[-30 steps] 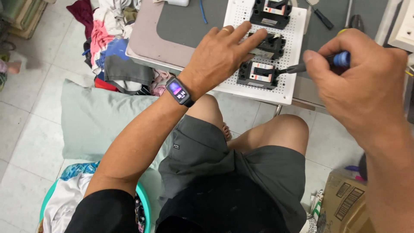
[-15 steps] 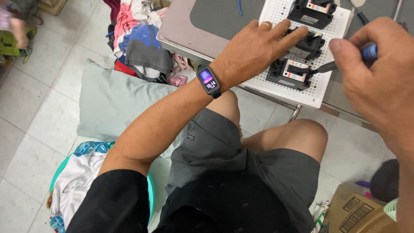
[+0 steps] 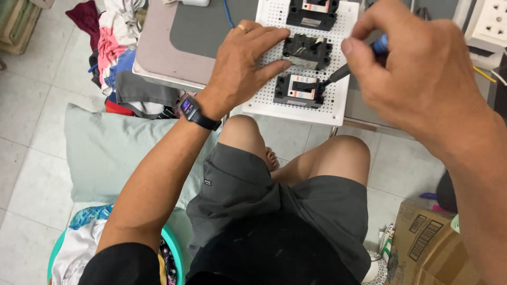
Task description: A person is using a screwdriver to wire or secure connections on multiple circuit breakers mounted on a perforated board.
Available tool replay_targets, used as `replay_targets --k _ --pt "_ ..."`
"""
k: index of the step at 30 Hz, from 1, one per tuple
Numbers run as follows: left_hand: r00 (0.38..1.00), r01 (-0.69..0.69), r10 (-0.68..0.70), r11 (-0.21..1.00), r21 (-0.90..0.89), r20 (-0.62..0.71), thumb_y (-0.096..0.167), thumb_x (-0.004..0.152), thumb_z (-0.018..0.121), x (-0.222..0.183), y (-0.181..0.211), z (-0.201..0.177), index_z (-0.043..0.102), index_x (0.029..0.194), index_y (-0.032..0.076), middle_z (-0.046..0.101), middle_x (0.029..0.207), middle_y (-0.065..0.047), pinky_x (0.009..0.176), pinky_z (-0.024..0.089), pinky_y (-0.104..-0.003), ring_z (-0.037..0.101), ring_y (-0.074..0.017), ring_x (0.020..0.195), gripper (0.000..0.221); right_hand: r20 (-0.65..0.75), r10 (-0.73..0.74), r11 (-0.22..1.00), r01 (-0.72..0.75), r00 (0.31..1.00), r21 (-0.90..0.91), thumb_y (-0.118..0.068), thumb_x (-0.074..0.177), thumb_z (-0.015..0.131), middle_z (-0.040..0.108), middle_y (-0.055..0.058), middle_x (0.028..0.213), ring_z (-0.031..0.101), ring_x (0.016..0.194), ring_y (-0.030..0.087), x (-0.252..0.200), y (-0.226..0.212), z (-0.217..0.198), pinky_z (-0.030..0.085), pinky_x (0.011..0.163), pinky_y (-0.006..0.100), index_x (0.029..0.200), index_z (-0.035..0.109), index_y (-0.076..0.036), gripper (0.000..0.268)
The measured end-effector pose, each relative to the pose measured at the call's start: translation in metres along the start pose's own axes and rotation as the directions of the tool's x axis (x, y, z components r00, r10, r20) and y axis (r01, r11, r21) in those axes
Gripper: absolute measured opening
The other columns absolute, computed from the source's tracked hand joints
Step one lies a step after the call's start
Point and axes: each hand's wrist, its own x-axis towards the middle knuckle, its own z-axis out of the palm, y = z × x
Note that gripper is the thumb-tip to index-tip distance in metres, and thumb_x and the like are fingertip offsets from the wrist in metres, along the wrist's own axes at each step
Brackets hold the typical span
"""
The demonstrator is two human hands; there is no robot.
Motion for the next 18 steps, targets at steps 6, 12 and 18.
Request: replay_targets --k 6,12,18 --pt "0.999 0.028 -0.028 1.000 -0.015 0.016 0.030 0.098 0.072 0.002 0.001 0.001 0.056 0.126 0.006 0.066 0.112 -0.008 0.082 0.043 -0.042 0.048 -0.0278 0.093 0.040 0.038 -0.148 0.984 0.151 0.988 -0.091 -0.012 0.096 0.063 0.060 0.004 0.068 0.055 0.054 0.035 0.006 -0.015 -0.003 0.044 0.054 0.049 0.119 0.055 -0.006 0.025" --pt "0.999 0.044 -0.042 0.997 -0.056 0.022 0.030 0.098 0.073 0.003 -0.001 0.001 0.057 0.128 0.006 0.065 0.120 -0.010 0.089 0.046 -0.045 0.051 -0.0290 0.100 0.042 0.108 -0.184 0.954 0.204 0.977 -0.219 -0.019 0.103 0.066 0.057 0.002 0.060 0.057 0.052 0.029 0.015 -0.013 -0.008 0.042 0.047 0.043 0.121 0.058 -0.012 0.021" --pt "0.998 0.055 -0.054 0.996 -0.075 0.017 0.030 0.098 0.073 0.004 0.000 0.001 0.058 0.126 0.006 0.066 0.117 -0.009 0.089 0.046 -0.044 0.051 -0.0282 0.099 0.040 0.036 -0.176 0.920 0.178 0.984 -0.349 -0.034 0.115 0.073 0.054 -0.004 0.058 0.060 0.056 0.025 0.015 0.000 0.001 0.042 0.051 0.039 0.111 0.062 -0.020 0.018"
